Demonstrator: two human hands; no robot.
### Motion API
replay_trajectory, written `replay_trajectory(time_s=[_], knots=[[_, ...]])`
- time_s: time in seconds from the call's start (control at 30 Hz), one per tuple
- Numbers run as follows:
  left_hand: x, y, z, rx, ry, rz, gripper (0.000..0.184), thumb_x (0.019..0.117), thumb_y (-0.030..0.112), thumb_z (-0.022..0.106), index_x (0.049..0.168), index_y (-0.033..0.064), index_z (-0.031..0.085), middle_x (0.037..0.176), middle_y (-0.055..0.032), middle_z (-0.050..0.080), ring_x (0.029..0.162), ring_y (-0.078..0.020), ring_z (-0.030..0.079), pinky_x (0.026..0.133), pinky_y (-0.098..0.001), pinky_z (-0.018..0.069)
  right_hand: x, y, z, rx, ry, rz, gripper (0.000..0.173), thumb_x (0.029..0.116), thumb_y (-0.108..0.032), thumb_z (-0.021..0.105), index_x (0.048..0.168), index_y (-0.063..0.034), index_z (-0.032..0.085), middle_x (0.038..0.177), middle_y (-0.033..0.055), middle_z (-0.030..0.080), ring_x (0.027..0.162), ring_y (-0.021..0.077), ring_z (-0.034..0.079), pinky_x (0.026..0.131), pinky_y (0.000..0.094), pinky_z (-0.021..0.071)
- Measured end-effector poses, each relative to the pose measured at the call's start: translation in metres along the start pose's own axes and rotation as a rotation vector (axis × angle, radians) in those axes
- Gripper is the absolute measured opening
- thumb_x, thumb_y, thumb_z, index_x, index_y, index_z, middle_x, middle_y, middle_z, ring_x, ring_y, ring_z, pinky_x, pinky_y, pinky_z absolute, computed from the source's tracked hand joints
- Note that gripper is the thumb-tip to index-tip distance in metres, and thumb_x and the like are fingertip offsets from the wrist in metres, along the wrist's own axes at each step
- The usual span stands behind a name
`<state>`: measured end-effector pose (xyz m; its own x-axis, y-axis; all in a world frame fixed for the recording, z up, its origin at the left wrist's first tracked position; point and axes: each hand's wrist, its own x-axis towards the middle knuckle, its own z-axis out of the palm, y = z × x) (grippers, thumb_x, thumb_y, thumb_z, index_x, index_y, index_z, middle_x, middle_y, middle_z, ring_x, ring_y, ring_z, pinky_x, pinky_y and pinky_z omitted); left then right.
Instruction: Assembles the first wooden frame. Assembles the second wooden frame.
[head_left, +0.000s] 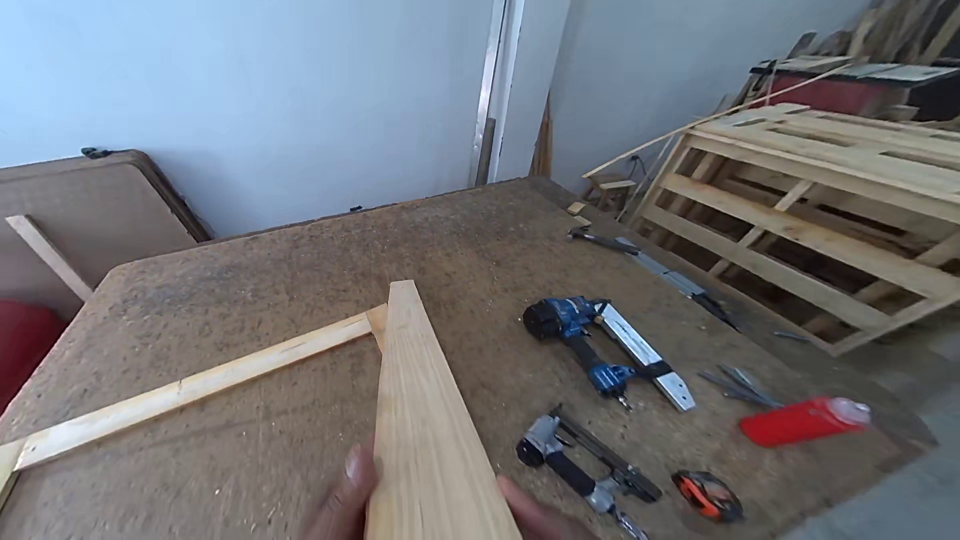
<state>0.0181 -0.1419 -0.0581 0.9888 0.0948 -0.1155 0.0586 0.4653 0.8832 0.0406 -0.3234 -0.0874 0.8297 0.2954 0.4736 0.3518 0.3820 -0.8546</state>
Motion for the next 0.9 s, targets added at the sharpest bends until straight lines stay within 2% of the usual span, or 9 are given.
replay_trajectory(time_s=[0.03,0.1,0.2,0.3,0.4,0.47,0.57,0.8,0.9], knots=[[-0.002,0.005,0.003,0.000,-0.024,0.005,0.046,0.0972,0.063,0.053,0.112,0.0234,0.073,0.101,0.0015,0.079,0.096,-0.0091,0.075,0.088,-0.0304,0.0619,0.003,-0.004,0.002,0.014,0.030,-0.022,0.049,0.0997,-0.042,0.066,0.146,-0.0266,0.057,0.133,-0.0138,0.068,0.112,-0.0003,0.067,0.097,0.0249,0.0578],[0.000,0.005,0.006,-0.022,-0.068,0.041,0.054,0.0934,0.069,0.052,0.110,0.0230,0.075,0.102,-0.0008,0.078,0.097,-0.0112,0.075,0.088,-0.0332,0.0623,0.006,-0.011,0.006,0.028,0.100,-0.041,0.036,0.0993,-0.031,0.069,0.135,-0.0298,0.063,0.124,-0.0145,0.071,0.103,0.0010,0.071,0.090,0.0228,0.0605],[0.009,-0.007,0.005,-0.080,-0.161,0.154,0.059,0.0970,0.065,0.051,0.119,0.0141,0.072,0.110,-0.0075,0.075,0.104,-0.0174,0.072,0.093,-0.0391,0.0603,0.010,-0.016,0.007,0.022,0.131,-0.137,0.033,0.0957,-0.019,0.074,0.127,-0.0227,0.065,0.116,-0.0091,0.074,0.096,0.0042,0.073,0.084,0.0229,0.0630],[0.011,-0.014,0.010,-0.129,-0.181,0.184,0.060,0.0999,0.061,0.050,0.121,0.0075,0.069,0.112,-0.0119,0.074,0.107,-0.0211,0.072,0.096,-0.0427,0.0591,0.008,-0.020,0.006,0.016,0.168,-0.186,0.029,0.0945,-0.016,0.075,0.122,-0.0208,0.067,0.112,-0.0064,0.074,0.094,0.0080,0.075,0.080,0.0254,0.0655],[0.013,-0.018,0.014,-0.145,-0.196,0.181,0.060,0.0998,0.059,0.052,0.123,0.0054,0.067,0.113,-0.0132,0.073,0.107,-0.0218,0.072,0.095,-0.0429,0.0594,0.002,-0.022,0.001,-0.004,0.193,-0.201,0.028,0.0939,-0.014,0.075,0.120,-0.0202,0.068,0.109,-0.0041,0.074,0.090,0.0109,0.076,0.075,0.0266,0.0667],[0.015,-0.019,0.018,-0.134,-0.174,0.165,0.060,0.0995,0.059,0.053,0.122,0.0049,0.067,0.109,-0.0134,0.074,0.103,-0.0220,0.073,0.091,-0.0423,0.0617,0.000,-0.024,-0.002,-0.029,0.211,-0.223,0.028,0.0935,-0.012,0.076,0.119,-0.0206,0.068,0.107,-0.0039,0.073,0.087,0.0110,0.076,0.073,0.0262,0.0668],[0.017,-0.020,0.024,-0.135,-0.174,0.156,0.063,0.0994,0.059,0.053,0.123,0.0029,0.065,0.109,-0.0142,0.074,0.103,-0.0239,0.074,0.090,-0.0449,0.0621,0.000,-0.024,-0.007,-0.074,0.234,-0.246,0.029,0.0939,-0.013,0.075,0.120,-0.0225,0.068,0.106,-0.0055,0.073,0.086,0.0100,0.075,0.072,0.0251,0.0665],[0.021,-0.024,0.035,-0.120,-0.284,0.123,0.080,0.0911,0.075,0.051,0.125,0.0031,0.062,0.111,-0.0114,0.074,0.104,-0.0229,0.073,0.091,-0.0458,0.0613,-0.008,-0.025,-0.021,-0.176,0.302,-0.258,0.032,0.0951,-0.016,0.075,0.124,-0.0262,0.066,0.106,-0.0095,0.074,0.081,0.0065,0.075,0.068,0.0209,0.0651],[0.025,-0.025,0.043,-0.107,-0.307,0.115,0.083,0.0893,0.079,0.047,0.119,0.0035,0.064,0.107,-0.0102,0.074,0.099,-0.0220,0.074,0.084,-0.0441,0.0632,-0.006,-0.025,-0.028,-0.189,0.336,-0.285,0.031,0.0956,-0.018,0.074,0.125,-0.0248,0.066,0.107,-0.0105,0.074,0.081,0.0041,0.074,0.067,0.0185,0.0644]])
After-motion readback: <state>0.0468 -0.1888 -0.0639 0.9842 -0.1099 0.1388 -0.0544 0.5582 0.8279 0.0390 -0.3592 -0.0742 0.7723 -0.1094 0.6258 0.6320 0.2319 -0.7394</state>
